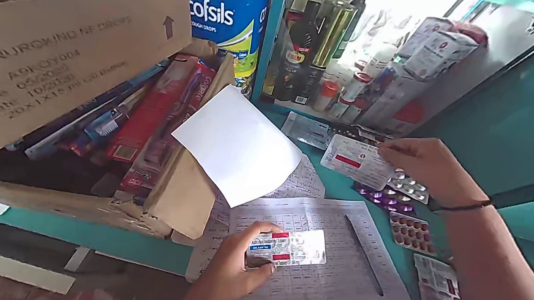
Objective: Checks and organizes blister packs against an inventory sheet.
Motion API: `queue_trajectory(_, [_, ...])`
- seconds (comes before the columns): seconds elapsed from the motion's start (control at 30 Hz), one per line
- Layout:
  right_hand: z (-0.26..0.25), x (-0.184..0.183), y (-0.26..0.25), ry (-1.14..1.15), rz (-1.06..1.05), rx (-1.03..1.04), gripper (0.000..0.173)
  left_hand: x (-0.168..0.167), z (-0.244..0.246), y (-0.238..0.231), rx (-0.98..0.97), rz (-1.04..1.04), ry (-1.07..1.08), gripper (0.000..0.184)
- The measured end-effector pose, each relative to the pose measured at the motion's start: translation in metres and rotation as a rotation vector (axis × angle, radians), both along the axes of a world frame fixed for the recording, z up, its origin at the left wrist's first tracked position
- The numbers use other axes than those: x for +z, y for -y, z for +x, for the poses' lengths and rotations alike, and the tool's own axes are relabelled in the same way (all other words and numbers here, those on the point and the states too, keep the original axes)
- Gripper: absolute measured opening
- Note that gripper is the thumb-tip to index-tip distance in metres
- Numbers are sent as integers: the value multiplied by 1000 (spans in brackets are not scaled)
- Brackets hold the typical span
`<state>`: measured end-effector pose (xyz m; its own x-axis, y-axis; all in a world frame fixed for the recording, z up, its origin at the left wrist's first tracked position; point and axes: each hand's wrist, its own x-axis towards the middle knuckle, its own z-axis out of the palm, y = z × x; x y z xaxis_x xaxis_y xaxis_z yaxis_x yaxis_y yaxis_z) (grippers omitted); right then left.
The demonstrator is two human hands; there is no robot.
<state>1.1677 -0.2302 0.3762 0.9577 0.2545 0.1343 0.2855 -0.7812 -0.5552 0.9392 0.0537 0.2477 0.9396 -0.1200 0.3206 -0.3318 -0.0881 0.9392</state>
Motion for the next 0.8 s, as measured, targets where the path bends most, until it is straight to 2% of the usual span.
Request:
queue_trajectory(0.33, [-1,13,-4,20,216,118,15,-1,0,0,7,-27,-19,50])
queue_trajectory(0.43, [-12,17,-11,7,294,90,14,-4,1,0,7,-23,20,49])
queue_trajectory(0.67, [-54,11,-36,-24,944,-8,17,-4,1,0,23,13,43,48])
queue_trajectory(0.8, [-79,5,-48,39,1117,7,24,-2,0,0,18,-6,9,48])
